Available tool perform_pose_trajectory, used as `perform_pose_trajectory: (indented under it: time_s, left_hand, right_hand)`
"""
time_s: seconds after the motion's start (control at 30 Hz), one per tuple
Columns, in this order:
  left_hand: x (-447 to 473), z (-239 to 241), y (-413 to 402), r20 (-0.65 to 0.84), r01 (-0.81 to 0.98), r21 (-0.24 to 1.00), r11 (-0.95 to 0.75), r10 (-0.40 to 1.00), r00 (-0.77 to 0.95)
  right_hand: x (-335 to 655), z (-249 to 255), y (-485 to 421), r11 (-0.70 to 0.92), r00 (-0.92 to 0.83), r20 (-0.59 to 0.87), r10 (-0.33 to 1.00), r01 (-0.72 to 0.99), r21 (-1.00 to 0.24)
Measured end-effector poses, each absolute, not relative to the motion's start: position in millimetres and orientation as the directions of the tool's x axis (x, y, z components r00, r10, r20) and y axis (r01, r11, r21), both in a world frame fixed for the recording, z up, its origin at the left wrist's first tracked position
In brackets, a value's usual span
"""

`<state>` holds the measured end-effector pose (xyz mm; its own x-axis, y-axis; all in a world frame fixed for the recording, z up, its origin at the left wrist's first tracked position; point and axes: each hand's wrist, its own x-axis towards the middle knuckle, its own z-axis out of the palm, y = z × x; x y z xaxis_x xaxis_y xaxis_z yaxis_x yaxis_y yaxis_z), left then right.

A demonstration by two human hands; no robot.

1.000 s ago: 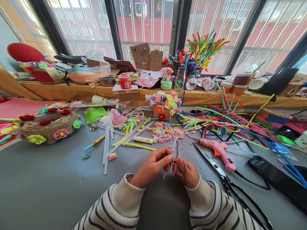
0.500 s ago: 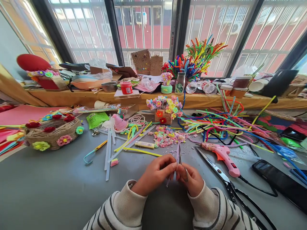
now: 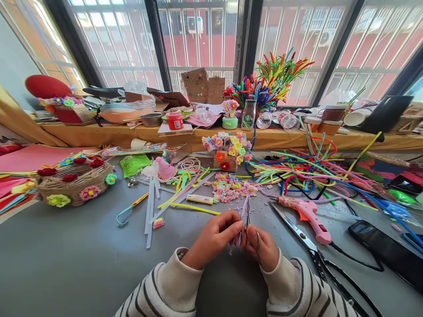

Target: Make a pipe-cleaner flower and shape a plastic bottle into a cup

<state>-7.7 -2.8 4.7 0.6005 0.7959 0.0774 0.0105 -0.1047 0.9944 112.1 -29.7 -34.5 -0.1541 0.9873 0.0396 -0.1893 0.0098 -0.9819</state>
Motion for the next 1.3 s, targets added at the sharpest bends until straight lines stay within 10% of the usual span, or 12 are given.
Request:
perform_pose_trajectory:
  time_s: [1.3]
  left_hand:
    - [-7.2, 2.4, -3.3, 0.033, 0.034, 0.997, -0.07, 0.777, 0.629]
  right_hand:
    - [113.5, -33.2, -30.3, 0.048, 0.008, 0.047, 0.999, -0.1, -0.994]
